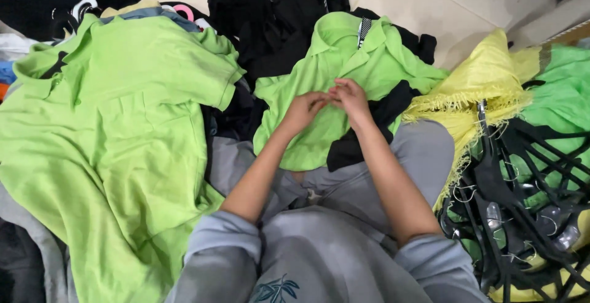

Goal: Sorting through a pile of garments on the floor and placing them onto plastic hangers.

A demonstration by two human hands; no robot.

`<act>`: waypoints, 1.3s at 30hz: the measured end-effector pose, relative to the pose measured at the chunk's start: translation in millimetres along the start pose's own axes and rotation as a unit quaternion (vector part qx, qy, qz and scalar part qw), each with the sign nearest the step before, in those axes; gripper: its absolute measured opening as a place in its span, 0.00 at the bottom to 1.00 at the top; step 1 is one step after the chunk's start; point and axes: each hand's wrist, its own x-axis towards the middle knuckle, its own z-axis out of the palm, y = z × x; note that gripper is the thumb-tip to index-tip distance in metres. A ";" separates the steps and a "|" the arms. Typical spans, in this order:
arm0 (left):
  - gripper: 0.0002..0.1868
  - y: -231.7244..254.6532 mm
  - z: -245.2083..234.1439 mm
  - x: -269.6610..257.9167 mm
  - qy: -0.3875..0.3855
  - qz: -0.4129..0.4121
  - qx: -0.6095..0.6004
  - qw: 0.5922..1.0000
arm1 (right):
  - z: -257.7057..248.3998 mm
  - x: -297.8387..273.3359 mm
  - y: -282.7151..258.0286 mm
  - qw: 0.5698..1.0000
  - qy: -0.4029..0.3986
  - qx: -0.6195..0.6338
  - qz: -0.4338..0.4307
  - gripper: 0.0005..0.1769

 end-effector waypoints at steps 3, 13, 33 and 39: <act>0.12 -36.9 42.4 56.0 0.091 -0.033 -0.047 0.994 | -5.7 49.9 49.3 0.991 0.116 0.051 0.049 0.15; 0.05 -39.2 88.6 111.6 0.196 -0.072 0.149 0.967 | 1.8 72.9 57.9 0.945 0.289 -0.129 0.080 0.19; 0.04 -6.8 73.9 115.7 0.213 -0.122 -0.201 0.948 | -32.6 38.9 -2.9 0.978 0.153 0.140 -0.006 0.03; 0.03 29.3 52.1 109.6 0.223 -0.093 -0.134 0.961 | -32.3 31.3 -26.1 0.978 0.140 0.155 -0.005 0.03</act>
